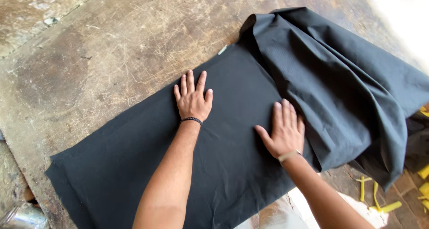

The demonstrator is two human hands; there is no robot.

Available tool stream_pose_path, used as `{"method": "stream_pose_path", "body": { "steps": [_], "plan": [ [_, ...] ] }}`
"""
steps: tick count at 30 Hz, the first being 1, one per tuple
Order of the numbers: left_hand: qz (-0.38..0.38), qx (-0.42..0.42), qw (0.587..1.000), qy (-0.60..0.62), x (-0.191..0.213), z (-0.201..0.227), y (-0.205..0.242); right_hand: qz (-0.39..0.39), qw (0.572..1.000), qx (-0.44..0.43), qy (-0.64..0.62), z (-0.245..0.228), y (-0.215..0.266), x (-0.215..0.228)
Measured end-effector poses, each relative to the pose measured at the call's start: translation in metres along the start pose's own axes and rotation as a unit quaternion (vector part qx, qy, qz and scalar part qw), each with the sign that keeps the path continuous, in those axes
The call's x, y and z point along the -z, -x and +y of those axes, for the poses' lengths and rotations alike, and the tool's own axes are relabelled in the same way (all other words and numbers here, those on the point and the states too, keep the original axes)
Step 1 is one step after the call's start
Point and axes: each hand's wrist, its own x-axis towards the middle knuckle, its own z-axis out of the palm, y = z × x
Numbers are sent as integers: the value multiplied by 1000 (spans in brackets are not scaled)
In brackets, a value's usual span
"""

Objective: The person sprays a light-colored board with a spray gun, then lays a black fabric sheet over it and trims the fabric to size using shears. The person repeats the process with a second board, spraying and covering it with fabric.

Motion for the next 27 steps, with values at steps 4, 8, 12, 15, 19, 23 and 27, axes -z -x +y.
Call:
{"method": "stream_pose_path", "body": {
  "steps": [4,8,12,15,19,23,27],
  "plan": [
    [-8,-8,1000,0,0,2,-5,-7,993,-113,-44,38,55,9],
    [69,-32,997,-28,17,23,12,7,992,-119,-36,45,66,-2],
    [-110,-124,983,-75,13,112,134,31,995,-94,-32,49,62,-5],
    [-51,-175,983,34,11,154,243,30,996,-72,-52,49,70,-6],
    [-38,-139,980,134,8,172,295,31,997,-63,-44,57,72,-4],
    [-27,-5,999,20,22,116,295,28,997,-65,-39,53,74,-6],
    [26,193,981,10,34,20,347,35,997,-45,-55,60,73,-11]
  ]
}}
